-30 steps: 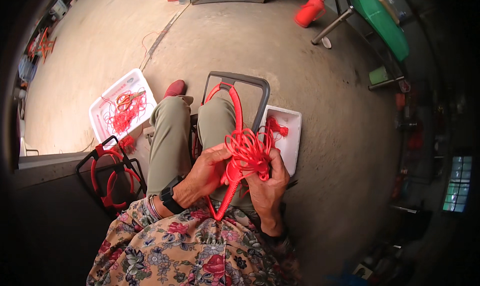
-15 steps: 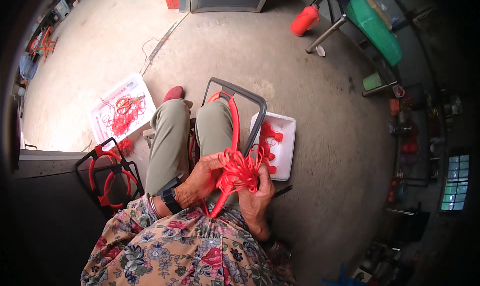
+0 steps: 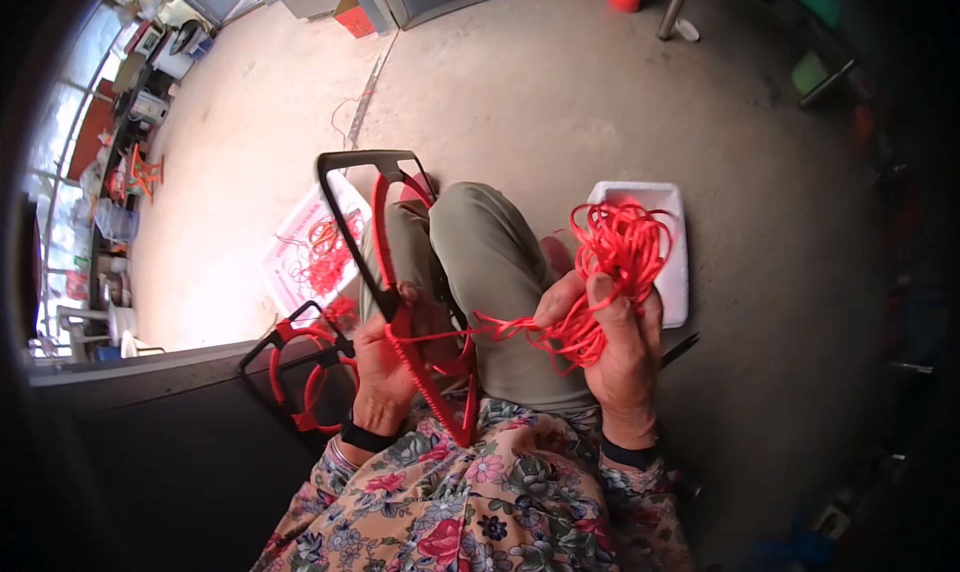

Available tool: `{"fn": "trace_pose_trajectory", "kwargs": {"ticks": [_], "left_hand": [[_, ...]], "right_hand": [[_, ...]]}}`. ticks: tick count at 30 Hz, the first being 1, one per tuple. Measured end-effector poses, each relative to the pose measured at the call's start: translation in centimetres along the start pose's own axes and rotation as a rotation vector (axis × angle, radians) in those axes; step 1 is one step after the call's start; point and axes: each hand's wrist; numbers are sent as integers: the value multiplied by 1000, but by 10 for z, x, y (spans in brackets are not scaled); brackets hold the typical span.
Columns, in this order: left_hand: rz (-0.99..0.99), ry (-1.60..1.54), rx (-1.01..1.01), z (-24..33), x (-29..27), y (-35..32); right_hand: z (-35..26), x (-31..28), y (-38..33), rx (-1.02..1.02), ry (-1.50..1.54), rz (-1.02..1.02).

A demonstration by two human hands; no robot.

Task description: The person is winding a long red string onto a black frame with red padding.

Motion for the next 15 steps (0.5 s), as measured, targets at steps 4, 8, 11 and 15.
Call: {"fn": "trace_pose_trajectory", "kwargs": {"ticks": [4,8,11,15], "left_hand": [[96,0,56,10,-1,-9],[39,153,98,10,-6,-7],[35,122,91,7,-4,-6],[-14,97,70,4,-2,-3]], "right_hand": [[-10,-19,-5,-69,-249,-16],[-8,-66,-8,-143,-809,45],[-17,-71,-5,19,-868,-44],[-43,-47,-6,105,-702,57]]}}
Point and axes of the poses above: each hand's wrist, its own y-axis towards the middle knuckle, its own x-axis out of the palm, z = x × y, and after that the axes turned 4 degrees about y, right-handed
